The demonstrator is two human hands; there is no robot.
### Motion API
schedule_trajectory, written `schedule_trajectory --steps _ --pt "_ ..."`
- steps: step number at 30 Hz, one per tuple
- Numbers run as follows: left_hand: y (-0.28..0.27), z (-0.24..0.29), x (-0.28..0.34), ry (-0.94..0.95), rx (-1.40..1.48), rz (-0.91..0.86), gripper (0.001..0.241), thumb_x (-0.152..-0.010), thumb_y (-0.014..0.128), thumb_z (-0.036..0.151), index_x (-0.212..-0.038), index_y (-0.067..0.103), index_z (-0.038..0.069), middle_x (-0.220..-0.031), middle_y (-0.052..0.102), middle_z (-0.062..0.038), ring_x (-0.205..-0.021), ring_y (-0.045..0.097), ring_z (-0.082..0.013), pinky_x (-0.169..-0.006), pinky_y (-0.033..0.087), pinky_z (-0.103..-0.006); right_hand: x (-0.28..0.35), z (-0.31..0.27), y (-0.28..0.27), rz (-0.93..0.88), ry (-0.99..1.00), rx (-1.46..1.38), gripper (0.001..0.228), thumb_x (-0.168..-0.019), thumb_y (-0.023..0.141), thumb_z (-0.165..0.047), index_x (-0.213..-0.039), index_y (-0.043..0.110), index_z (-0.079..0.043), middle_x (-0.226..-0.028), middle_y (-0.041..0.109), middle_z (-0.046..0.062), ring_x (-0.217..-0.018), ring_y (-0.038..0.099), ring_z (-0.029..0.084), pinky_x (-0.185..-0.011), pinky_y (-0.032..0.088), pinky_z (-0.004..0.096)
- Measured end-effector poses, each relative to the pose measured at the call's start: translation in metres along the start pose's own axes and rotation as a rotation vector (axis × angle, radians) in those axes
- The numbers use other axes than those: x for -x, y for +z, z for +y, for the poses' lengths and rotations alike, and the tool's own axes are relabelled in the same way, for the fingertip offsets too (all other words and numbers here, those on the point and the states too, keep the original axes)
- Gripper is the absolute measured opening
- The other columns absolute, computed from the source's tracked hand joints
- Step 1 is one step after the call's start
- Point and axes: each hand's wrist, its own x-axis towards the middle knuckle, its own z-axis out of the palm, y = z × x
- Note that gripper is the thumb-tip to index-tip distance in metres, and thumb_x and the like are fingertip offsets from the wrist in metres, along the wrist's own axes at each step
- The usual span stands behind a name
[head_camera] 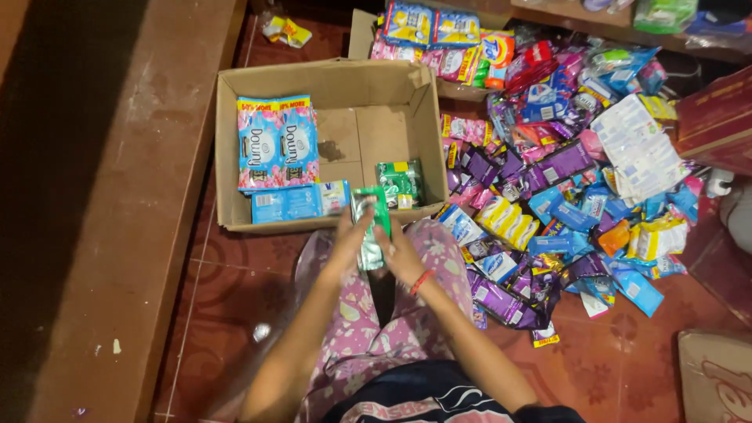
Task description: The recorder is sitting on the floor sorting various small sachets of laundry detergent and shampoo into a cardboard box.
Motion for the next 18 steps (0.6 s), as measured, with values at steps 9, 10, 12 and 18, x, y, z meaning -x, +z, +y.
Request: schedule_trajectory --steps 9,10,12,18 --pt "-0.046 -0.015 -0.149 0.324 -0.374 0.014 0.032 -0.095 0.071 0.007 -0.126 0.064 0.006 -0.111 0.07 -0.003 -0.098 0.064 -0.0145 -0.088 0.053 -0.0326 -0.05 -0.016 -0.086 0.103 -0.107 0.168 0.035 -0.105 0.055 -0.021 -0.136 0.056 -0.005 -0.101 0.07 0.014 -0.093 0.067 0.018 -0.081 0.055 0.031" --pt "-0.047 -0.027 -0.169 0.377 -0.448 0.018 0.034 -0.093 0.071 0.005 -0.126 0.063 0.007 -0.111 0.071 -0.002 -0.099 0.065 -0.0148 -0.089 0.053 -0.0331 -0.056 -0.018 -0.097 0.134 -0.17 0.17 0.031 -0.104 0.055 -0.017 -0.133 0.057 -0.004 -0.105 0.073 0.009 -0.098 0.071 0.016 -0.082 0.056 0.03" --pt "-0.034 -0.057 -0.194 0.334 -0.509 0.015 0.035 -0.091 0.071 0.004 -0.125 0.065 0.009 -0.11 0.072 -0.003 -0.098 0.065 -0.0158 -0.087 0.053 -0.0342 -0.066 -0.013 -0.106 0.187 -0.081 0.105 0.031 -0.103 0.057 -0.017 -0.131 0.057 -0.004 -0.104 0.071 0.009 -0.09 0.07 0.016 -0.078 0.056 0.03" --pt "0.028 -0.146 -0.237 0.047 -0.823 0.065 0.038 -0.088 0.075 0.012 -0.125 0.068 0.015 -0.102 0.075 -0.01 -0.094 0.07 -0.027 -0.083 0.055 -0.0419 -0.083 -0.016 -0.125 0.326 -0.062 0.25 0.026 -0.101 0.059 -0.014 -0.125 0.061 -0.003 -0.097 0.071 0.01 -0.084 0.067 0.018 -0.077 0.055 0.032"
